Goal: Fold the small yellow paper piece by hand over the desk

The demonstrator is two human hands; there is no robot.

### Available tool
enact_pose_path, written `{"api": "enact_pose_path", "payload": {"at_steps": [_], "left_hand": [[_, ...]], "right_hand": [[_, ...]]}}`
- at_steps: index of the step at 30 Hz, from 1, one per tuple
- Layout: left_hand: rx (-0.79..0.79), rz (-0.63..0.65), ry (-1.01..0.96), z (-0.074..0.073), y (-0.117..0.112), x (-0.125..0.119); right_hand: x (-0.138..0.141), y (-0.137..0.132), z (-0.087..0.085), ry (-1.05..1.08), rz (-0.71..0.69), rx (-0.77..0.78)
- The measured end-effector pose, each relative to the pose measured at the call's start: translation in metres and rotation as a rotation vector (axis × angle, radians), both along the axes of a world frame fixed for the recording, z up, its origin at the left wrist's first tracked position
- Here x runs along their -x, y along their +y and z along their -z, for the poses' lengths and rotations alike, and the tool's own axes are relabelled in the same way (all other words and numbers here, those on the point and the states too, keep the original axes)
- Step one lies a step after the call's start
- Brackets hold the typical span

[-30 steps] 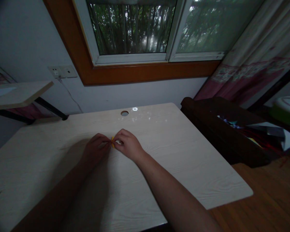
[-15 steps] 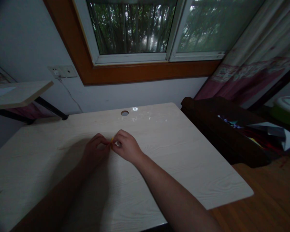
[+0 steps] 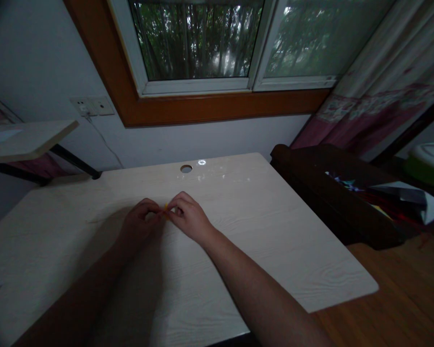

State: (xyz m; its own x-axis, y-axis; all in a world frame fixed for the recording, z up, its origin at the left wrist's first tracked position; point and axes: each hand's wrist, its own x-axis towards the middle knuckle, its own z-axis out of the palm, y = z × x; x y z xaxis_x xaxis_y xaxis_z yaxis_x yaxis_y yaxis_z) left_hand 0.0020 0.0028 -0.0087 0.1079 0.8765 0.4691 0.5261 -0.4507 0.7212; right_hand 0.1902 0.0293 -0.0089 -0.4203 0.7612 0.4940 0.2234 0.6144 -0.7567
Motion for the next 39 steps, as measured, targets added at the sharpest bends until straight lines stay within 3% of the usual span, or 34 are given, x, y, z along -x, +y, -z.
{"api": "enact_pose_path", "payload": {"at_steps": [10, 19, 39], "left_hand": [[0.144, 0.132, -0.069, 0.005, 0.003, 0.005], [0.131, 0.030, -0.045, 0.005, 0.005, 0.002], [0.080, 0.033, 0.015, 0.000, -0.001, -0.004]], "right_hand": [[-0.007, 0.002, -0.006, -0.062, -0.101, -0.034], [-0.007, 0.008, -0.001, -0.012, 0.009, -0.011], [-0.005, 0.005, 0.000, -0.022, -0.009, 0.007]]}}
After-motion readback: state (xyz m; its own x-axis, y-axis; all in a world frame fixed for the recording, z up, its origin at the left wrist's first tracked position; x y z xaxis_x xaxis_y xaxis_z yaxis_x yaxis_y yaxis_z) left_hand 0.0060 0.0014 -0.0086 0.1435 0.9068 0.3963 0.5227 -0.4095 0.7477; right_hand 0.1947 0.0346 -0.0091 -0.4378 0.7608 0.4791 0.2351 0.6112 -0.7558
